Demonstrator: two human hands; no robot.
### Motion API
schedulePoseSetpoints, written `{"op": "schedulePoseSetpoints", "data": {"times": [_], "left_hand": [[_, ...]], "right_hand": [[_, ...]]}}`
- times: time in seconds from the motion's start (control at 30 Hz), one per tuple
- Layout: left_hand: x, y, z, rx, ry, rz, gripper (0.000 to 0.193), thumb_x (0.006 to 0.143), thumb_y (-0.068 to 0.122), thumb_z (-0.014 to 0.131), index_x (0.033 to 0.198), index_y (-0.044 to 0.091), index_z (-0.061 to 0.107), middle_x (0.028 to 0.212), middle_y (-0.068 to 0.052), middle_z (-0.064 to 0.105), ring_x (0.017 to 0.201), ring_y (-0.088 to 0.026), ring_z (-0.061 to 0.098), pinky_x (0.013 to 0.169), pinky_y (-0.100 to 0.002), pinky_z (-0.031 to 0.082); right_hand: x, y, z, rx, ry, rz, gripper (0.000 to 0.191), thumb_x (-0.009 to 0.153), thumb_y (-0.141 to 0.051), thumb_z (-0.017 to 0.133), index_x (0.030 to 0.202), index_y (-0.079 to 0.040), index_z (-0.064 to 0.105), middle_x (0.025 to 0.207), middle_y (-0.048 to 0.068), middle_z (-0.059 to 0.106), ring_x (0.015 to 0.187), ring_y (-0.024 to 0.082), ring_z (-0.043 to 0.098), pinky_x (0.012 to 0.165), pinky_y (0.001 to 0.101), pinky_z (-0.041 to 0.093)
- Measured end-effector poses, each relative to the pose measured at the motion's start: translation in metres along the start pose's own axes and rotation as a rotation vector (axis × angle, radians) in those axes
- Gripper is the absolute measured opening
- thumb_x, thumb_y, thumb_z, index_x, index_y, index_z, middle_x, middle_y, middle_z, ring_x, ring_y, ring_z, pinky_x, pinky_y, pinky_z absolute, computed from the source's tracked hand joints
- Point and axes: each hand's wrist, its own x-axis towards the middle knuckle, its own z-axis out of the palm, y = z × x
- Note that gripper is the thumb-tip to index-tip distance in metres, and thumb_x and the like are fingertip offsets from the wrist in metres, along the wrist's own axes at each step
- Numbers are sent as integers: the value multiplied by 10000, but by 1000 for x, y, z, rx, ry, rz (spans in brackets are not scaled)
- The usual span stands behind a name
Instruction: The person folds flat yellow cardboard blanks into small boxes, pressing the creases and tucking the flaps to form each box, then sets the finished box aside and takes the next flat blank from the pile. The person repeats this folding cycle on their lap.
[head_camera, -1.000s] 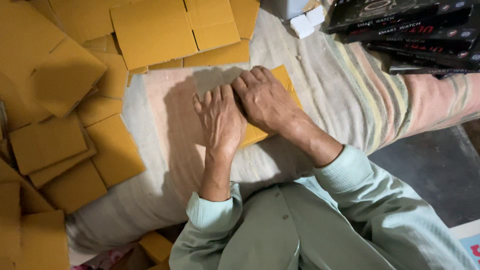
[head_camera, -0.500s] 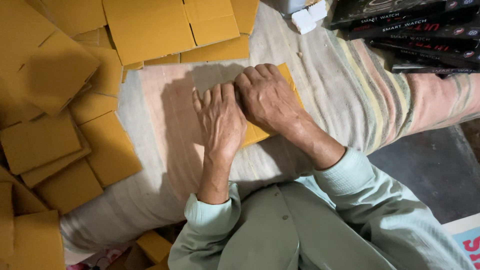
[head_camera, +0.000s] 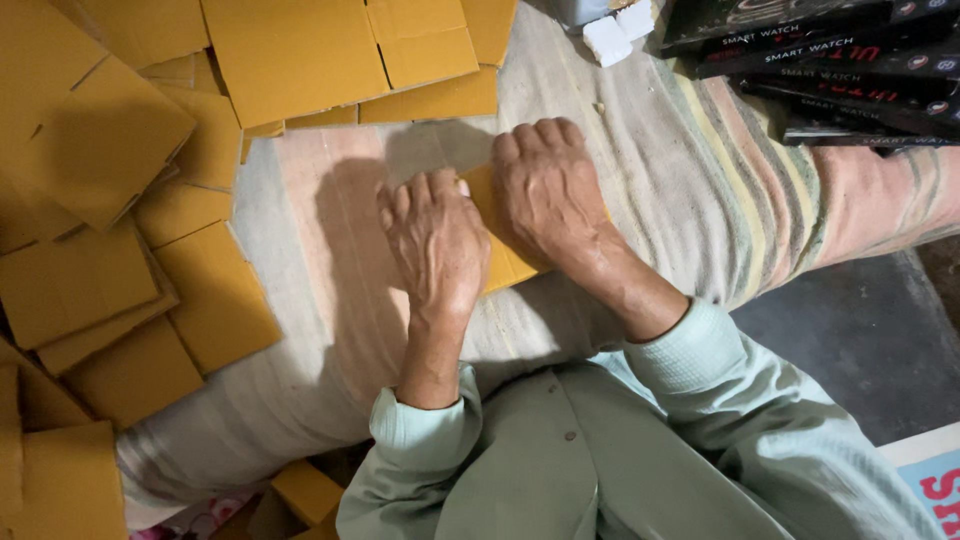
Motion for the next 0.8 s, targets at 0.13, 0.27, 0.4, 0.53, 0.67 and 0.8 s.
{"op": "schedulePoseSetpoints", "data": {"times": [0.13, 0.27, 0.4, 0.53, 0.67, 0.8], "left_hand": [[-9, 16, 0, 71, 17, -54, 188, 1035, 227, 594, 1093, 56, 646, 1068, -164, 663, 1088, -372, 593, 1180, -629, 284], [-16, 7, -3, 13, 62, 107, 233, 959, 189, 604, 1132, 44, 662, 1059, -161, 672, 1080, -359, 603, 1120, -633, 304], [-24, 5, -1, -21, 18, 24, 209, 992, 179, 601, 1151, 65, 676, 1093, -151, 676, 1098, -352, 604, 1093, -549, 389], [-41, 11, -9, -20, 61, 84, 304, 979, 189, 607, 1248, 66, 677, 1105, -139, 685, 1096, -335, 609, 1047, -530, 412], [-58, 16, -17, 4, 45, 91, 373, 1007, 216, 589, 1345, 68, 642, 1196, -156, 677, 1149, -341, 601, 1077, -549, 383], [-77, 12, -25, 9, -11, 144, 430, 1013, 249, 562, 1410, 86, 597, 1411, -166, 604, 1322, -357, 519, 1128, -598, 298]], "right_hand": [[-13, 6, -13, -90, 32, 18, 243, 895, -254, 652, 893, -12, 619, 844, 169, 614, 861, 354, 586, 914, 476, 440], [-17, -3, -1, 50, -4, -71, 232, 923, -234, 637, 898, -5, 609, 869, 189, 617, 898, 381, 590, 915, 485, 441], [-27, 3, 5, -16, -3, 37, 190, 932, -163, 610, 1026, 3, 618, 981, 191, 629, 1011, 385, 599, 1060, 504, 430], [-49, -5, -7, -69, 16, 42, 375, 940, -240, 609, 1197, 32, 630, 1195, 255, 632, 1202, 432, 564, 1158, 562, 333], [-82, -27, -25, 3, -125, -15, 548, 990, -303, 568, 1420, 36, 554, 1489, 293, 510, 1446, 445, 404, 1217, 554, 259], [-102, -27, -40, 13, -174, 71, 611, 1034, -362, 499, 1491, 44, 482, 1561, 268, 436, 1485, 415, 334, 1225, 543, 226]]}}
